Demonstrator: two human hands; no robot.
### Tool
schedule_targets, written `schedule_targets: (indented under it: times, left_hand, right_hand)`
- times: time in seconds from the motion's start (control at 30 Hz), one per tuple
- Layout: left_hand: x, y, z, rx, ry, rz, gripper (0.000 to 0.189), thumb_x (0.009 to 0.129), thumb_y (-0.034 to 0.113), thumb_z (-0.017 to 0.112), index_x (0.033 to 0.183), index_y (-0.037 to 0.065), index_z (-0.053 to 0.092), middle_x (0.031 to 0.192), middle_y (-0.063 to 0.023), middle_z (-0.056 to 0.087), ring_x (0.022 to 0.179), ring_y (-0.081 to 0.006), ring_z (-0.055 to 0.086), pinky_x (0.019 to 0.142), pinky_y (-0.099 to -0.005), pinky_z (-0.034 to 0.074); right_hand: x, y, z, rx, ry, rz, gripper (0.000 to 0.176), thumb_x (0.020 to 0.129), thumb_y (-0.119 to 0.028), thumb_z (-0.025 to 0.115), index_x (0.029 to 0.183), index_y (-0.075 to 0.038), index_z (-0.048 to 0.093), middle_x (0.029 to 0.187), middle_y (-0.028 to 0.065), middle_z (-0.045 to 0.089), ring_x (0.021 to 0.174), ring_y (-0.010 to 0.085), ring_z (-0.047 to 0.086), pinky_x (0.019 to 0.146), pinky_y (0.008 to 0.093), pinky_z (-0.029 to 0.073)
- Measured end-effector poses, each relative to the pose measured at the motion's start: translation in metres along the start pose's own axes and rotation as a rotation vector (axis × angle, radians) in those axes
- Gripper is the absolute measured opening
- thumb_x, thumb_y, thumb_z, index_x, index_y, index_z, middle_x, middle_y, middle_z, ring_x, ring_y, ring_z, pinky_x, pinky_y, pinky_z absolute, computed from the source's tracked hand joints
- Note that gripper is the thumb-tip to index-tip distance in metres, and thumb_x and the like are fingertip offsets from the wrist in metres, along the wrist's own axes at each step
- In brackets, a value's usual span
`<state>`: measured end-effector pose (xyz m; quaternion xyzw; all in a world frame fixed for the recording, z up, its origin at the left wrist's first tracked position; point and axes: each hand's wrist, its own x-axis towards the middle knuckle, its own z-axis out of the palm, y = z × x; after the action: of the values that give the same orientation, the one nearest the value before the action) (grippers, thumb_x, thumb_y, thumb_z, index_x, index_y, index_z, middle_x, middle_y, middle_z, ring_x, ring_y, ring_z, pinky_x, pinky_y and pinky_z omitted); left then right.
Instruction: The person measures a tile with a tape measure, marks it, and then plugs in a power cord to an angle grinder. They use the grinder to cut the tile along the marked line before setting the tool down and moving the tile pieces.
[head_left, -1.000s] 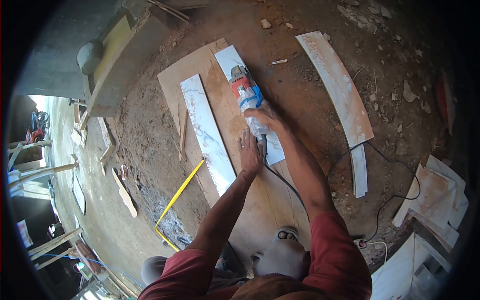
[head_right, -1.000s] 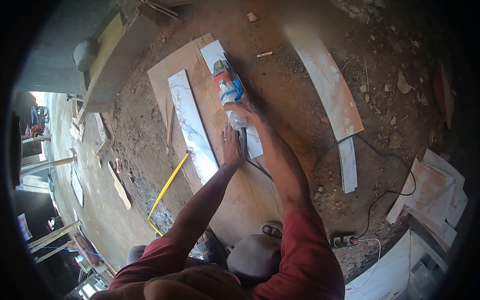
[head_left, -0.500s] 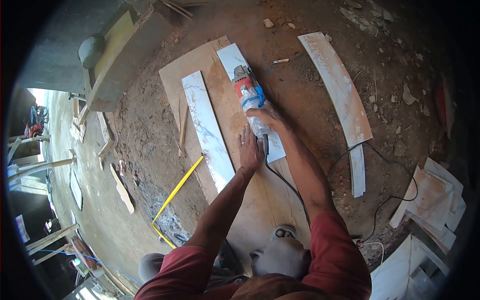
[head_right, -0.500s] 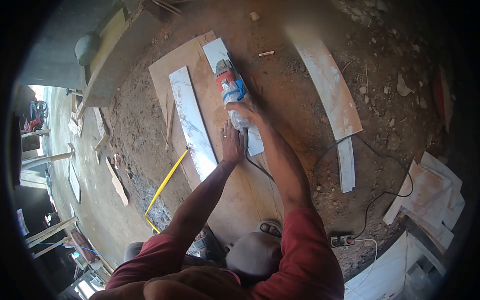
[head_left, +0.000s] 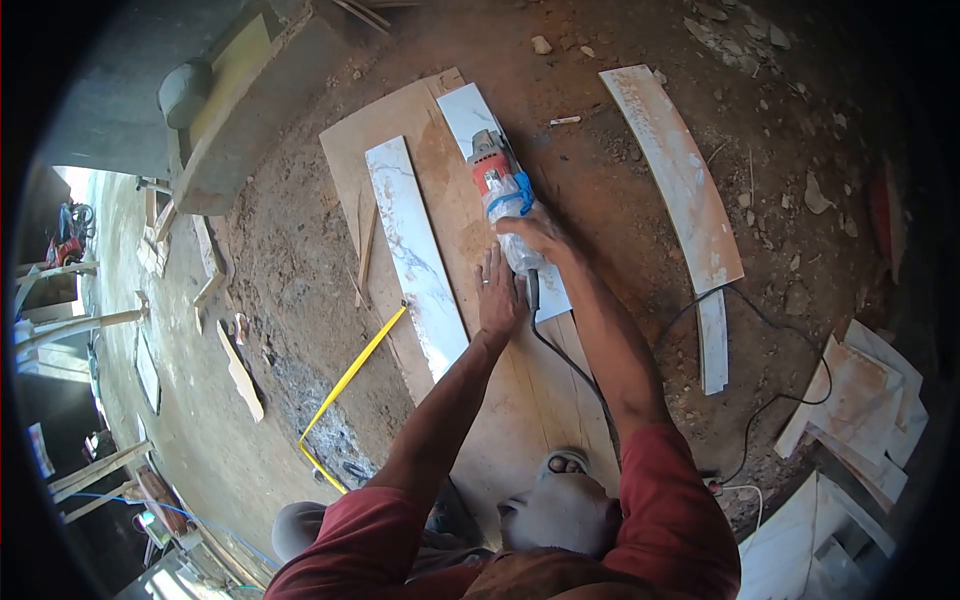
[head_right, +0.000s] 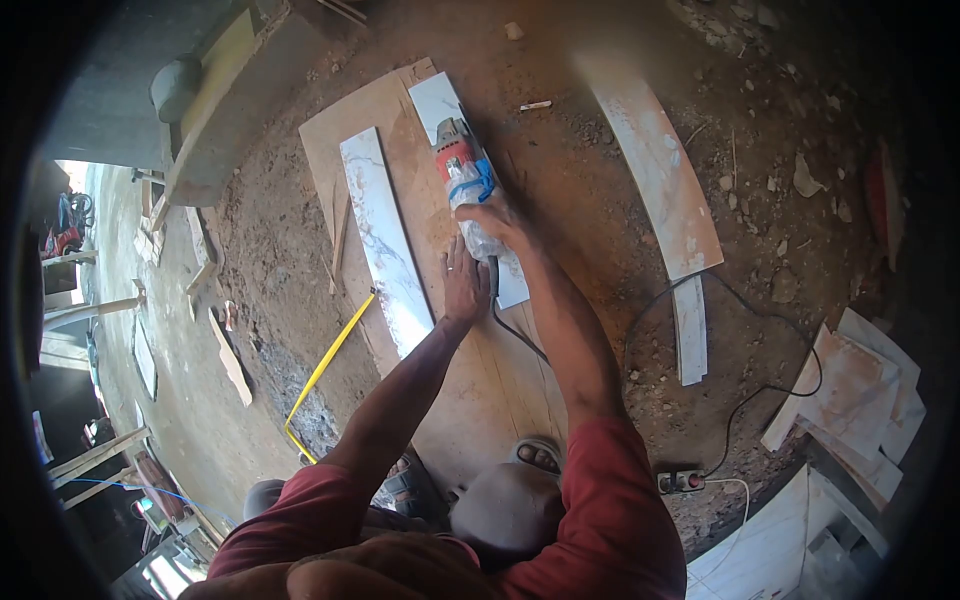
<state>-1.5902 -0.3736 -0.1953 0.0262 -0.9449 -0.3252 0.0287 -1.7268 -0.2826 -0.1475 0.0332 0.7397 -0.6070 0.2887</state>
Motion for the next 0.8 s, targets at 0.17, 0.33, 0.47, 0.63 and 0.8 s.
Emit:
schedule_targets:
  times: [0.17,0.33,0.47,0.63,0.8]
  left_hand:
    - [0.000,-0.005,0.004,0.021,-0.001,0.010,0.054,0.091,0.023,0.040,0.139,0.001,0.024,0.145,-0.0226,0.022,0.136,-0.0395,0.016,0.108,-0.0537,0.010]
    - [-0.001,-0.005,0.004,0.016,0.000,0.015,0.056,0.090,0.021,0.041,0.139,0.001,0.024,0.145,-0.0225,0.022,0.136,-0.0398,0.016,0.109,-0.0532,0.010]
    - [0.001,-0.004,0.002,0.044,-0.011,0.015,0.056,0.089,0.020,0.041,0.139,0.001,0.024,0.145,-0.0227,0.022,0.136,-0.0400,0.016,0.109,-0.0532,0.009]
    - [0.000,-0.003,0.002,0.027,-0.010,0.008,0.057,0.089,0.020,0.040,0.139,0.001,0.023,0.145,-0.0237,0.021,0.136,-0.0402,0.015,0.109,-0.0533,0.009]
    - [0.000,-0.004,0.002,0.040,-0.016,0.009,0.057,0.089,0.021,0.040,0.139,0.000,0.023,0.144,-0.0245,0.021,0.136,-0.0403,0.016,0.109,-0.0531,0.009]
  right_hand:
    - [-0.004,-0.003,0.001,0.017,-0.029,-0.012,0.060,0.065,-0.024,0.071,0.114,0.004,0.053,0.105,0.0148,0.060,0.097,0.0259,0.057,0.086,0.0343,0.043]
    - [-0.020,-0.016,-0.001,0.007,0.003,-0.005,0.064,0.065,-0.025,0.071,0.118,0.005,0.051,0.111,0.0170,0.058,0.103,0.0273,0.054,0.090,0.0360,0.041]
    - [-0.020,-0.018,-0.001,0.015,-0.005,0.019,0.065,0.065,-0.025,0.071,0.119,0.005,0.050,0.112,0.0175,0.057,0.103,0.0273,0.054,0.090,0.0353,0.041]
    - [-0.027,-0.023,-0.002,0.034,-0.001,0.002,0.064,0.064,-0.027,0.071,0.117,0.004,0.052,0.110,0.0165,0.059,0.101,0.0264,0.055,0.088,0.0339,0.042]
    - [-0.016,-0.014,-0.002,0.057,-0.019,-0.022,0.062,0.064,-0.027,0.071,0.114,0.004,0.054,0.107,0.0155,0.060,0.098,0.0258,0.057,0.087,0.0341,0.043]
